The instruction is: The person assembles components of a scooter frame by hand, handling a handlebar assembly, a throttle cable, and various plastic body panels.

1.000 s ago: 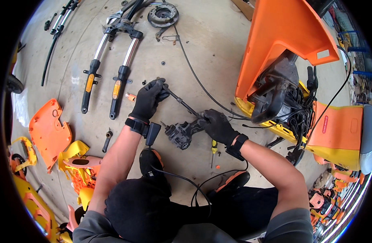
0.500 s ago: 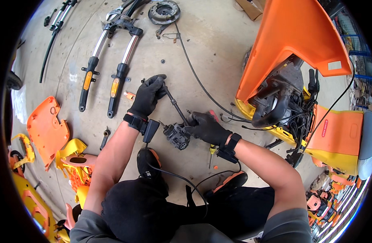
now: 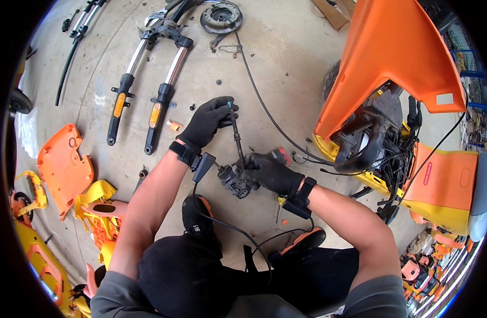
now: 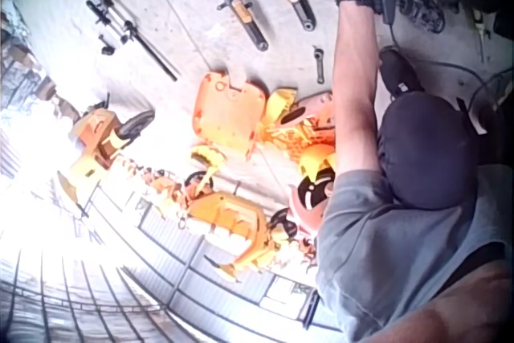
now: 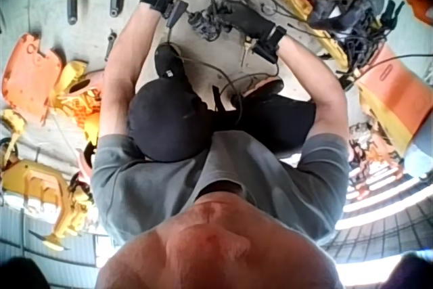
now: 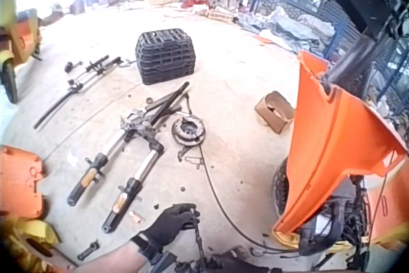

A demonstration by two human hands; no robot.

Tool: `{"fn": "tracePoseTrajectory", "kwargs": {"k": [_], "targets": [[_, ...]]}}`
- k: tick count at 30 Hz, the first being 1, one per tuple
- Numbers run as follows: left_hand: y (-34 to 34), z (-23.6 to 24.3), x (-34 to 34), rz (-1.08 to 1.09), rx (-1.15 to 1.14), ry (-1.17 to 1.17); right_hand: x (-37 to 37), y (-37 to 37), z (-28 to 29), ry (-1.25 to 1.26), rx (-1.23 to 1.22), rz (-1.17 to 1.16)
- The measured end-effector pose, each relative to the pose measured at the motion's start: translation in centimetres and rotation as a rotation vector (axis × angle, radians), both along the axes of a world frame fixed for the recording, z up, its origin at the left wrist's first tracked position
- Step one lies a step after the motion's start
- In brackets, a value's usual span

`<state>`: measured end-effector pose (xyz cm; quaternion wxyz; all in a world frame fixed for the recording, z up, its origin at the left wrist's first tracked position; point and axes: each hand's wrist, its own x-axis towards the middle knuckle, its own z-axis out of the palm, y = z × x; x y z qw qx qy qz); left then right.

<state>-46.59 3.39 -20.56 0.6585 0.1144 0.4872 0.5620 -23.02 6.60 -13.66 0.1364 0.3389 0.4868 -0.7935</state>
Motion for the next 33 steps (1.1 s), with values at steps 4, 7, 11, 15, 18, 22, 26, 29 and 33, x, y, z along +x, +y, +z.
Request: {"fn": "tracePoseTrajectory", "kwargs": {"k": [4,7,11,15,18,22,26,29,33], "targets": [[1.3,0.3,-1.0,-0.063,-0.125,0.526,-0.5,1.3,-1.0,-0.19,0.237,-0.108],[2.1,-0.3,-3.1,-0.037,-0.087,0.804,-1.1,2.5,-3.2,-0.291,0.55,-0.213],[2.9,-0.6,-3.8,-0.033,-0.121,1.206,0.8,2.0,-4.4,-0.152,0.926,-0.218],[3.1,-1.4,-4.7,-0.064,-0.066,1.362,2.5,2.1,-3.2,-0.087,1.019,-0.054],[4.0,-2.3,-4.8,-0.093,-0.035,1.429,3.0,2.3,-2.4,-0.092,0.926,-0.044],[6.0,-2.7,-4.0,-0.218,-0.08,1.545,3.6,2.6,-2.6,-0.186,1.014,-0.052],[6.6,-3.7,-4.2,-0.221,-0.03,1.536,3.9,3.0,-4.0,-0.235,1.217,-0.012],[7.0,-3.8,-2.6,-0.163,0.18,1.287,4.4,3.6,-4.9,-0.234,1.222,-0.037],[8.9,-1.9,0.6,-0.193,0.129,0.534,4.9,3.8,-5.8,-0.252,1.196,-0.02]]}}
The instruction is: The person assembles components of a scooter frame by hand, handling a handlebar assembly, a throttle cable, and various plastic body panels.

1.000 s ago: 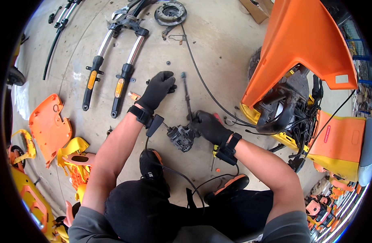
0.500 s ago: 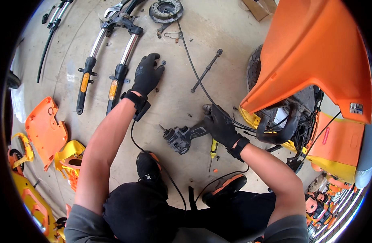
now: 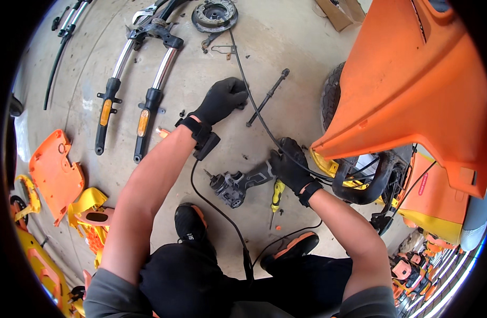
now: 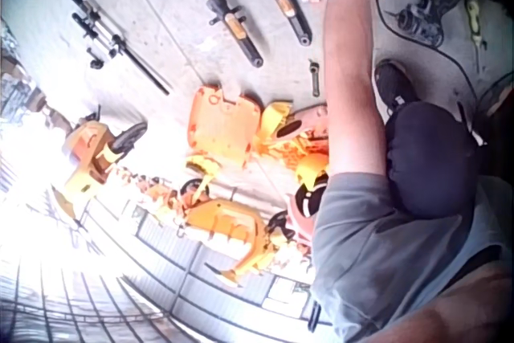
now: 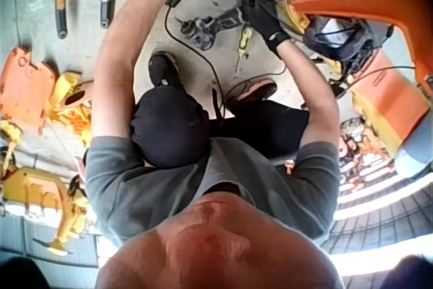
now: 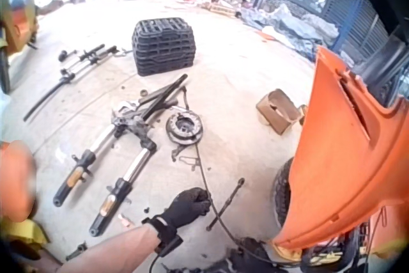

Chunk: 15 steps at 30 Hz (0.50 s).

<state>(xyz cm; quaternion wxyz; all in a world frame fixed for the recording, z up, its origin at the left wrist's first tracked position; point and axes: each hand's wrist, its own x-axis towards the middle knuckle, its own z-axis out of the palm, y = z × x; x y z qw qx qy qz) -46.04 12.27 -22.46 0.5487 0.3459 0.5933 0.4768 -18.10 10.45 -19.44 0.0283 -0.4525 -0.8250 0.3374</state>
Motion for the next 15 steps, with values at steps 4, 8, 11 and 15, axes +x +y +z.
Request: {"fn": "tracePoseTrajectory", "kwargs": {"k": [4,8,11,15], "targets": [[1.3,-2.3,-1.6,0.246,0.356,0.818,-0.4,-0.1,-0.3,0.004,-0.041,-0.001],[3.2,0.9,-4.3,0.167,0.022,1.137,0.1,-0.6,-1.4,-0.023,-0.045,-0.028],[4.9,1.9,-5.3,0.049,-0.164,1.237,-0.3,-0.6,-1.8,-0.023,0.014,-0.002],[5.1,0.2,-6.6,0.064,-0.12,1.295,-1.0,0.0,-2.0,0.0,-0.032,0.04]]}}
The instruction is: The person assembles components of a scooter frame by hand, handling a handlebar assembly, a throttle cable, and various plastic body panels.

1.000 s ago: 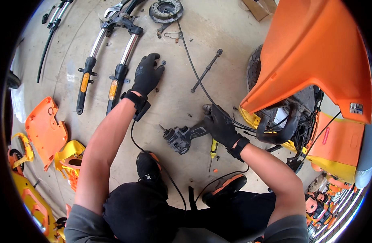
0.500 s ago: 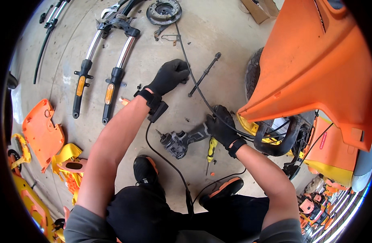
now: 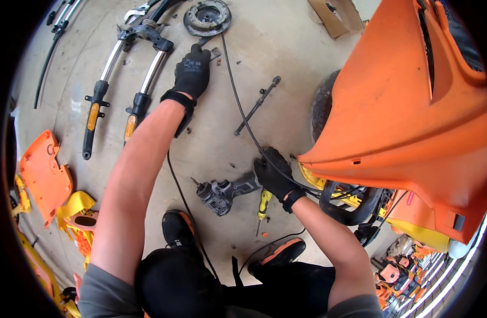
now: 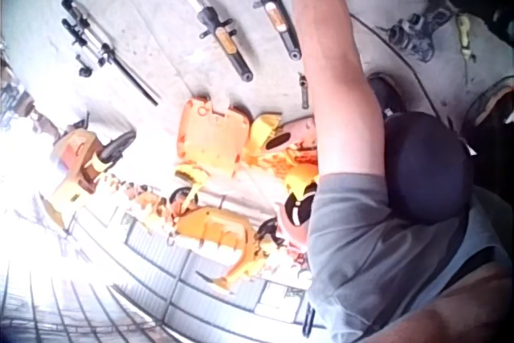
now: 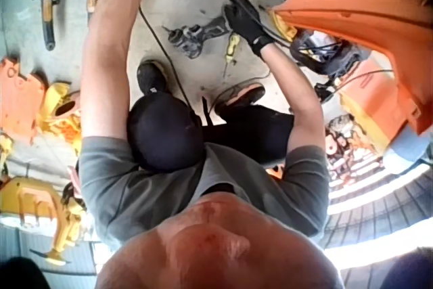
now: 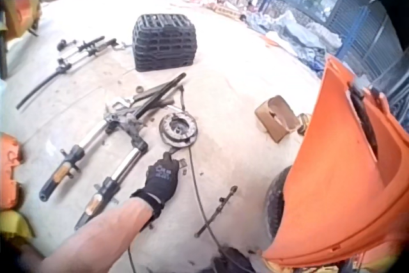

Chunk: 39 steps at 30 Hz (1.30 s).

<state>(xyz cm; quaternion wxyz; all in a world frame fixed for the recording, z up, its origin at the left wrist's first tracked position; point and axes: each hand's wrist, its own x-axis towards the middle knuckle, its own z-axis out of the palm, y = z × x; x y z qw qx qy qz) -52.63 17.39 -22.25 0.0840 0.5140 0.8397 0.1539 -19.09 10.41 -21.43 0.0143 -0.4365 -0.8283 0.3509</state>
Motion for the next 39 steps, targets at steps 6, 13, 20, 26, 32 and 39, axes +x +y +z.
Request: {"fn": "tracePoseTrajectory", "kwargs": {"k": [6,13,20,26,32,39], "targets": [[-4.9,-1.6,2.5,0.008,0.281,-0.23,0.6,0.1,-0.2,-0.003,-0.083,-0.05],[-7.3,-1.8,12.9,0.043,0.185,-1.236,-0.1,0.4,0.0,-0.014,-0.076,-0.026],[-8.7,-1.5,13.1,-0.164,0.307,-0.912,0.1,0.3,-0.3,0.003,0.006,-0.004],[-10.3,-1.8,10.2,0.045,0.21,-1.029,-0.5,0.5,0.1,-0.039,-0.036,-0.005],[-6.2,3.0,10.6,0.254,0.166,-1.668,0.0,0.8,0.0,-0.113,0.011,-0.032],[-5.0,4.3,11.0,0.095,0.173,-1.536,0.2,0.0,-0.2,-0.048,0.115,0.006]]}}
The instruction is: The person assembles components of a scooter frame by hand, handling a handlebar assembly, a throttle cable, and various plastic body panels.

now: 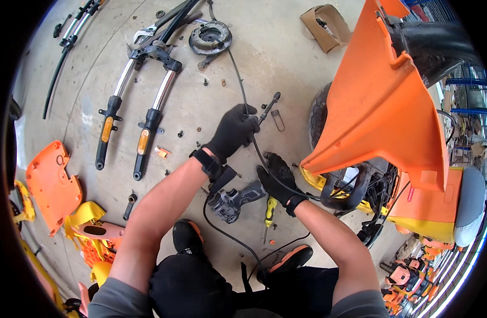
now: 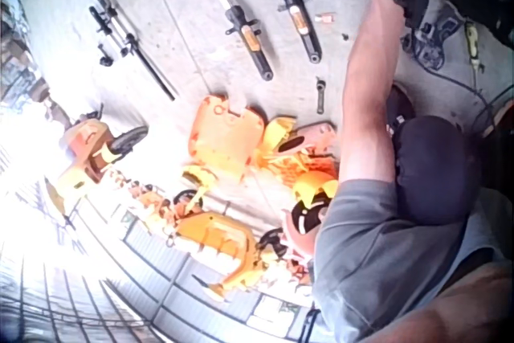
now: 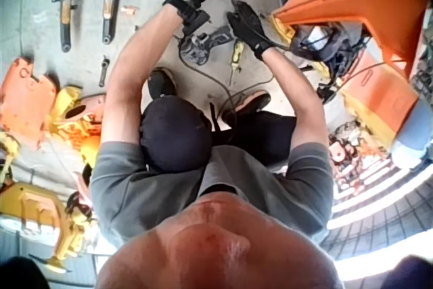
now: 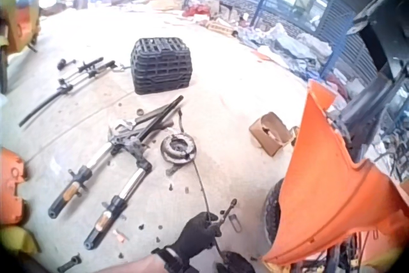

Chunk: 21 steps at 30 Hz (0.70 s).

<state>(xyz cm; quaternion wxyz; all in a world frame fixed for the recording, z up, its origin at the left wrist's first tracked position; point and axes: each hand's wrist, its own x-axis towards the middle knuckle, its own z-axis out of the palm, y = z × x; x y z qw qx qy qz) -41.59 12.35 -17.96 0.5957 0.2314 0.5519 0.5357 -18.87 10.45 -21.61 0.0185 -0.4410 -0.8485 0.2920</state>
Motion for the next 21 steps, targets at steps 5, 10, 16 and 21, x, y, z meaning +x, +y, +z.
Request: {"fn": "tracePoseTrajectory", "kwargs": {"k": [5,10,16,21], "targets": [[-1.7,0.2,2.2,-0.138,0.054,0.31,-0.6,-2.7,1.6,-0.077,0.158,0.15],[-1.0,2.4,2.3,-0.247,0.011,0.043,-1.9,-5.1,4.9,0.057,0.254,0.356],[-0.3,3.5,3.3,-0.308,0.191,0.393,-3.5,-8.4,8.2,0.06,0.033,0.504],[-0.3,4.1,2.3,-0.281,0.121,0.178,-3.2,-7.2,8.8,-0.022,-0.041,0.431]]}}
